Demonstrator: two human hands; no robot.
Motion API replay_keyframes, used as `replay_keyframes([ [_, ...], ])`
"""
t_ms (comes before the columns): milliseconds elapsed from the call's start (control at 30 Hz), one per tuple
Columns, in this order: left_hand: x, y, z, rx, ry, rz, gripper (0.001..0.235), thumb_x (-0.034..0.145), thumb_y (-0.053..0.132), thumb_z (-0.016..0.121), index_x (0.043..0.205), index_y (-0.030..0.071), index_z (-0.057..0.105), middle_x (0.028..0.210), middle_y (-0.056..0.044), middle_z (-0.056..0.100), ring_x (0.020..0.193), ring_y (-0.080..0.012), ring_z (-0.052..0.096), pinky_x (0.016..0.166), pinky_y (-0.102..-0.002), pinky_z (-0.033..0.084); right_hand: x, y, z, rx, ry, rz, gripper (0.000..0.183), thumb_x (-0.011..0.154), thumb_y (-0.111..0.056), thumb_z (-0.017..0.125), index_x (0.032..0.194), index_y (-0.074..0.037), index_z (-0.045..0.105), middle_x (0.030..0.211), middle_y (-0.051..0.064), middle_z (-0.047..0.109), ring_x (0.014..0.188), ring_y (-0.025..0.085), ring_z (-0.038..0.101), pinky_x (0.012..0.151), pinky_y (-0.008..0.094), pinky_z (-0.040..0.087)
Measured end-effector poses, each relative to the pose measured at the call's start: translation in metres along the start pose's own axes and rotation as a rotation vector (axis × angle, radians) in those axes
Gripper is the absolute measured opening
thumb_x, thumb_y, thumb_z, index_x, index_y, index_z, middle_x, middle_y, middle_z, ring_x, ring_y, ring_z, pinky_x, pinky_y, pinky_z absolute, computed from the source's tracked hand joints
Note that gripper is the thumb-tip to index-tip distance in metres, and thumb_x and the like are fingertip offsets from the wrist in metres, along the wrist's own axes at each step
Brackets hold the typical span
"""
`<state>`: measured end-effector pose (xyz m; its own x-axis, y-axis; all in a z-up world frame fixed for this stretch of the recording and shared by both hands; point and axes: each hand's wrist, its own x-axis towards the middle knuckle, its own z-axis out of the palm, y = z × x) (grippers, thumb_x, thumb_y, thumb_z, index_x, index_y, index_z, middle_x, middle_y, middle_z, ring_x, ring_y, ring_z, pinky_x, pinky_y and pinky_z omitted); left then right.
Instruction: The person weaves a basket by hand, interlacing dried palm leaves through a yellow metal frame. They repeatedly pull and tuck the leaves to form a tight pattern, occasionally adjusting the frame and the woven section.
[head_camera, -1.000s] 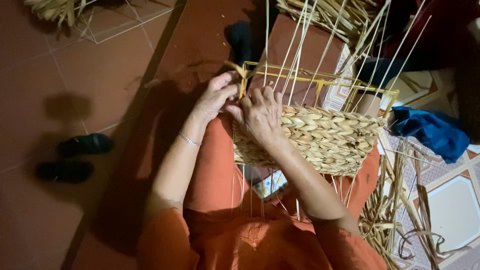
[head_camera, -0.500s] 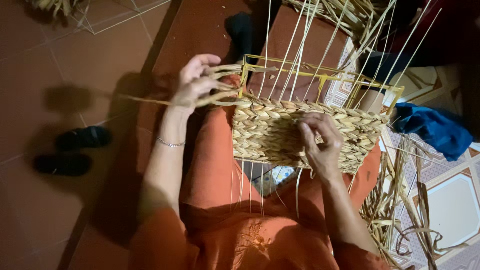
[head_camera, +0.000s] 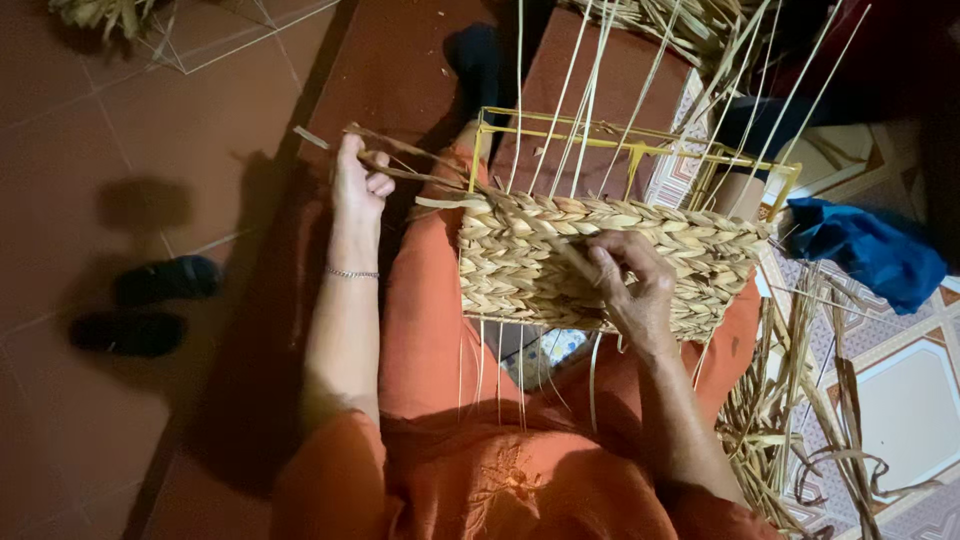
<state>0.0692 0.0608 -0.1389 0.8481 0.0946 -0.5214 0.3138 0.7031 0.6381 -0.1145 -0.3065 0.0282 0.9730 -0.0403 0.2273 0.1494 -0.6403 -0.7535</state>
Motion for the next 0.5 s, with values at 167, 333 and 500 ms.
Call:
replay_keyframes([
  [167,0.022,0.019,-0.019,-0.186,0.101,-0.083,0.051,0.098,0.063,0.043,0.089,0.014,0.050,0.073,-0.011,0.060,0.045,-0.0146,0.038,0.044,-0.030,0.032,-0.006,-0.002,-0.001,-0.021,-0.011,-0.028,0.006,0.097,-0.007,0.073,0.101,-0.003,0.076,0.101,0.009,0.076,0.078,0.015,0.068,0.065,0.029,0.055],
  [333,0.025,0.052,-0.033,-0.329,0.116,-0.042,0.063,0.096,0.071,0.035,0.083,0.012,0.051,0.075,-0.014,0.060,0.050,-0.0173,0.040,0.053,-0.033,0.037,-0.001,-0.014,-0.003,0.002,0.017,-0.103,0.006,0.099,-0.006,0.073,0.104,-0.003,0.074,0.101,0.008,0.074,0.086,0.016,0.068,0.074,0.029,0.055],
  [500,-0.046,0.097,0.012,-0.395,0.029,0.171,0.054,0.102,0.060,0.046,0.084,0.009,0.051,0.083,-0.016,0.062,0.069,-0.0203,0.046,0.072,-0.037,0.044,0.000,-0.018,0.001,-0.044,0.029,-0.040,0.007,0.097,-0.007,0.074,0.101,-0.002,0.075,0.093,0.007,0.073,0.074,0.016,0.063,0.067,0.028,0.050],
])
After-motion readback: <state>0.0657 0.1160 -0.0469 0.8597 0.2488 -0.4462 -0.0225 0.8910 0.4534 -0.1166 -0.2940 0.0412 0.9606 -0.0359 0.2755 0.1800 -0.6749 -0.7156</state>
